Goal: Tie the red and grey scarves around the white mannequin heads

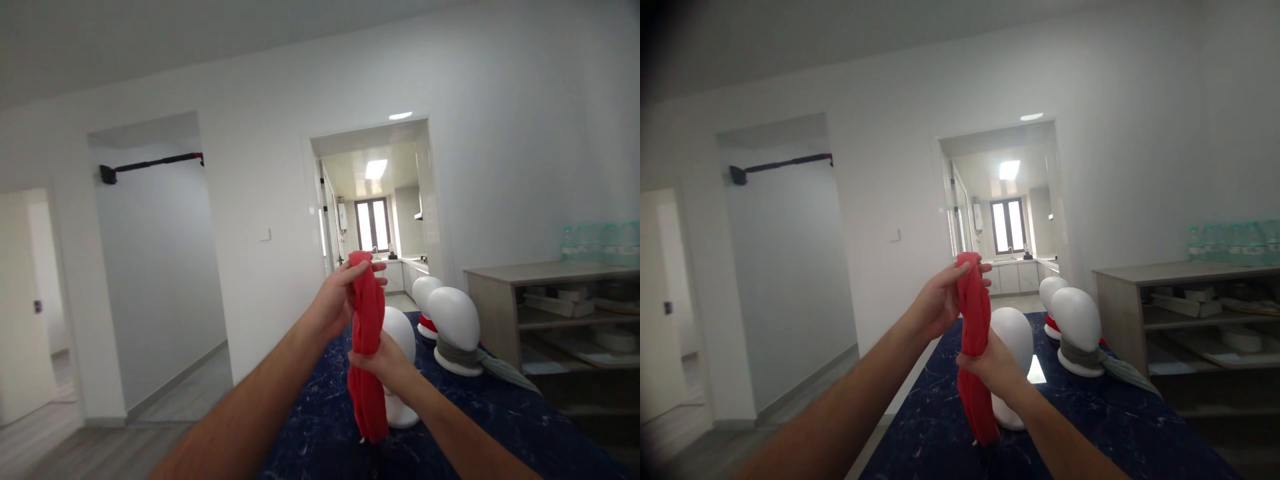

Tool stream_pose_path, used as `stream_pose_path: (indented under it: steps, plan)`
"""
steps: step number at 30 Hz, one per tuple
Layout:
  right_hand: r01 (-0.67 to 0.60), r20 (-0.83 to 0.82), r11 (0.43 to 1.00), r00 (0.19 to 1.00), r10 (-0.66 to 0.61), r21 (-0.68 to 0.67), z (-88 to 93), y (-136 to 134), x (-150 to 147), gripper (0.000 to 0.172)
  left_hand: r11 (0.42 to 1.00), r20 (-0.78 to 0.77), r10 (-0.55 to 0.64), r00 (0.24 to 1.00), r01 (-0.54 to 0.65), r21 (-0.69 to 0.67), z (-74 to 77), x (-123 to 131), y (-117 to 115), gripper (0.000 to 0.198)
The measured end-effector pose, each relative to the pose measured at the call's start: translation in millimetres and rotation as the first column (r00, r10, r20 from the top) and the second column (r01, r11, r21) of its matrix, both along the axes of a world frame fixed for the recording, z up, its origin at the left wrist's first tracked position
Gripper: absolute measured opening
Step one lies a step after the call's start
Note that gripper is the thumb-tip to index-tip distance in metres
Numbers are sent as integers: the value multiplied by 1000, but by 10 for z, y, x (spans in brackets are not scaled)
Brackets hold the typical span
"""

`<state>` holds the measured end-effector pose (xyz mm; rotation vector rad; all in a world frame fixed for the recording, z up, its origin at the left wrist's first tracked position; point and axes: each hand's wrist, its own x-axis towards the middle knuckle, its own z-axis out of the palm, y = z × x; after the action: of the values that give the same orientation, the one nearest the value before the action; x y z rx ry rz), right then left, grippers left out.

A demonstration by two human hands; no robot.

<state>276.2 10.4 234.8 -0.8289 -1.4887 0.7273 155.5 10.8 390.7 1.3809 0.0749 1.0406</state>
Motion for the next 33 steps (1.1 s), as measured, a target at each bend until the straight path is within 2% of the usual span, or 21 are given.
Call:
stream_pose_path:
  steps: [2, 4, 8, 11, 13, 16, 19, 23, 26, 29, 33]
  plan:
    - [-35, -40, 993, 999, 31, -109, 23, -26, 177, 46, 1000, 72, -13, 997, 15, -14, 37, 27, -29, 28]
    - [-3, -50, 982, 999, -6, -186, 70, -78, 442, 48, 1000, 135, -4, 991, 8, -29, 54, 33, -17, 28]
    - [65, -4, 971, 998, -68, -228, 241, -218, 1113, 41, 996, 213, -17, 977, 35, -80, 33, 37, 134, 19]
    - [-12, 59, 958, 998, 30, -288, 378, -299, 1611, 29, 989, 248, -21, 968, 56, -137, -8, 54, 359, 10]
    - [-87, 40, 940, 994, 106, -331, 427, -302, 1897, 20, 980, 264, 3, 964, 50, -194, -45, 77, 564, 5]
    - [-265, -187, 888, 960, 207, -376, 397, -194, 2208, 17, 949, 269, 39, 962, 49, -311, -132, 141, 932, 6]
    - [-363, -459, 872, 868, 189, -328, 264, 39, 2331, 17, 902, 241, 74, 968, 38, -430, -275, 258, 1300, 17]
    - [-290, -599, 921, 796, 81, -261, -2, 464, 2237, 18, 844, 180, 152, 972, -33, -535, -566, 464, 1678, 22]
    - [-240, -657, 921, 754, -23, -307, -271, 772, 2097, 26, 791, 130, 228, 965, -105, -603, -869, 580, 1866, 25]
    - [-228, -676, 883, 726, -127, -411, -611, 972, 1976, 31, 733, 84, 292, 953, -167, -659, -1252, 593, 1985, 26]
    - [-278, -659, 778, 719, -220, -563, -1123, 1010, 1809, 34, 645, 45, 388, 920, -237, -726, -1843, 434, 2024, 25]
